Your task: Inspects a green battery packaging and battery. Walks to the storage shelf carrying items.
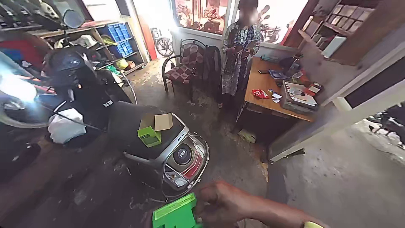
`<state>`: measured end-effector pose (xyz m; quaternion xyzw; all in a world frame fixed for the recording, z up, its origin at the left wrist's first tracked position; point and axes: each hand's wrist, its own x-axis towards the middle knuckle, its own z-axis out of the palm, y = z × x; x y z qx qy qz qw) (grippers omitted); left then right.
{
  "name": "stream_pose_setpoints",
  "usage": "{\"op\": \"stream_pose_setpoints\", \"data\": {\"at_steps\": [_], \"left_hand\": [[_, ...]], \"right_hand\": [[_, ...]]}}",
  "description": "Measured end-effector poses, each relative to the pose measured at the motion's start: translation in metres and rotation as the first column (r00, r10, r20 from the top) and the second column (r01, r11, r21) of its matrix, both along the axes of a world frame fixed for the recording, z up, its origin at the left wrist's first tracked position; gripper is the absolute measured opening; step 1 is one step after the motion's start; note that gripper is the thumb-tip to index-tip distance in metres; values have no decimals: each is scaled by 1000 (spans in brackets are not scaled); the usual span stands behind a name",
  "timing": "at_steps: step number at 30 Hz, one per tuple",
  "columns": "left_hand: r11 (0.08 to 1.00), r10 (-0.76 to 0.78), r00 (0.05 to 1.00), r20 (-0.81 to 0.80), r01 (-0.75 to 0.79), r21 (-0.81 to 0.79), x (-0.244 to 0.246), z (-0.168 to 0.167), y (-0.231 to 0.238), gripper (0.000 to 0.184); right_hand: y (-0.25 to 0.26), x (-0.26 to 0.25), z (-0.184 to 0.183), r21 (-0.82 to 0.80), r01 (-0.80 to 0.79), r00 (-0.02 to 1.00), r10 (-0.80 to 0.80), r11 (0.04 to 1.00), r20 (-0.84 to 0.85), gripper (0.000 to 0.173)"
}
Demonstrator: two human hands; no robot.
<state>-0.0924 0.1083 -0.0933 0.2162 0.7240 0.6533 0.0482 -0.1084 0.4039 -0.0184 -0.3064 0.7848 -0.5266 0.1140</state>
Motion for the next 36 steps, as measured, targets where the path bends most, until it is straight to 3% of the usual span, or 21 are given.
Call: {"op": "stream_pose_setpoints", "data": {"at_steps": [6, 26, 36], "left_hand": [[1000, -8, 1000, -11, 8, -22, -18, 15, 14, 88], [998, -29, 999, 24, 28, 53, -25, 4, 3, 93], [1000, -24, 1000, -1, 24, 8, -29, 9, 5, 92]], "right_hand": [[9, -7, 9, 9, 22, 998, -22, 1000, -56, 14], [4, -27, 18, 184, -101, 979, 131, 978, -157, 19], [5, -40, 26, 270, -134, 966, 187, 953, -180, 20]]}}
